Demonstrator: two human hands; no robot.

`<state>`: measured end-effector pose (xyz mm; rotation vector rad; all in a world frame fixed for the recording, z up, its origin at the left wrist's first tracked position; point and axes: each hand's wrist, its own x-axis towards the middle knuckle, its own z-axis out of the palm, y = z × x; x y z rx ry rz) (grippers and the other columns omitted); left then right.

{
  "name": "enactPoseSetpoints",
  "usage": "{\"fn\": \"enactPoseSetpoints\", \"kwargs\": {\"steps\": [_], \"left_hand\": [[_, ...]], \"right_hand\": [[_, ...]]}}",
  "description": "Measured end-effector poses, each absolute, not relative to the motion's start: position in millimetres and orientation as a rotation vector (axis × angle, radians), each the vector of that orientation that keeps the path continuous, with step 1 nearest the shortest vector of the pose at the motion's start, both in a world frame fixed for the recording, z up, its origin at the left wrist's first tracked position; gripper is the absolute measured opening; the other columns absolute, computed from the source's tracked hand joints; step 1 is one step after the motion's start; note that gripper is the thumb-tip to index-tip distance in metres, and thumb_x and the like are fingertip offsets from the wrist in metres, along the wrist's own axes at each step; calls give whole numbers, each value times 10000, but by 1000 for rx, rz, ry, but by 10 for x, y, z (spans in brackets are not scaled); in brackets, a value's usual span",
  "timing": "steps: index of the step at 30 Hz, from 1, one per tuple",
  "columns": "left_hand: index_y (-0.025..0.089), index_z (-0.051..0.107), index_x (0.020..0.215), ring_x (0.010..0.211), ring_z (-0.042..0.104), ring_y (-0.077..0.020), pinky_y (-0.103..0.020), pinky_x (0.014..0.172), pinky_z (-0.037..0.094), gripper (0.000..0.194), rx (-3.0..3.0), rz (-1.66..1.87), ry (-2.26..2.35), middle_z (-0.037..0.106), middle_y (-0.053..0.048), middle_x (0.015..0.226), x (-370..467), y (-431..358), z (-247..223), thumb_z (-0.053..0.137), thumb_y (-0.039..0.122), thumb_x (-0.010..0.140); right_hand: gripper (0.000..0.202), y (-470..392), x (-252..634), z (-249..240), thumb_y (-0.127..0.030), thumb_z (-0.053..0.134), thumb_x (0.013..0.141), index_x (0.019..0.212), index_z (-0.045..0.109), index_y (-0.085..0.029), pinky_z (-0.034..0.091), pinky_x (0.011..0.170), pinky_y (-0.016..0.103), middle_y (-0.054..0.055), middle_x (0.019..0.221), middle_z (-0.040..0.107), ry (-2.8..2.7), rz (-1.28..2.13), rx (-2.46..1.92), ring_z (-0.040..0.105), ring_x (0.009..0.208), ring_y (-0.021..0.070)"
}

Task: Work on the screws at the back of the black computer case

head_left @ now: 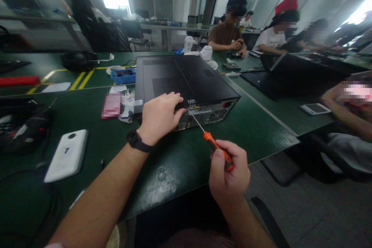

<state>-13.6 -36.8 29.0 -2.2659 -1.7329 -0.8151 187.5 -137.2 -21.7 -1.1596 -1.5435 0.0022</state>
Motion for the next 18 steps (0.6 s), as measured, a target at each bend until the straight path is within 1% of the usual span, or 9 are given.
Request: {"fn": "enactPoseSetpoints", "kwargs": {"steps": [3,7,13,18], "left_hand": [[248,753,1172,1245,703,-281,-416,976,581,253,-2268,-794,-1749,756,-69,1339,-134,-366,295,686,339,946],[257,755,1168,1242,705,-279,-417,984,579,246,-2266,-799,-1755,755,-58,1344,-131,-364,292,689,343,947],[251,752,1159,1232,710,-280,-415,967,584,239,-2265,-812,-1748,757,-62,1338,-127,-372,289,690,335,945],[243,751,1158,1217,718,-281,-416,959,588,240,-2265,-813,-1737,759,-65,1335,-127,-364,294,686,340,948]], "right_hand": [[165,-1362,1897,-281,-268,591,1003,1141,671,-226,585,622,278,14,834,734,-1508,5,-1193,720,661,155],[201,-1374,1913,-280,-313,579,1008,1165,667,-222,584,600,284,17,843,745,-1496,79,-1217,718,641,158],[220,-1398,1889,-217,-271,604,957,1166,656,-222,618,674,317,46,940,757,-1532,70,-1196,738,718,173],[216,-1381,1894,-271,-276,612,970,1172,669,-224,614,637,299,28,877,759,-1514,49,-1195,736,663,165]]}}
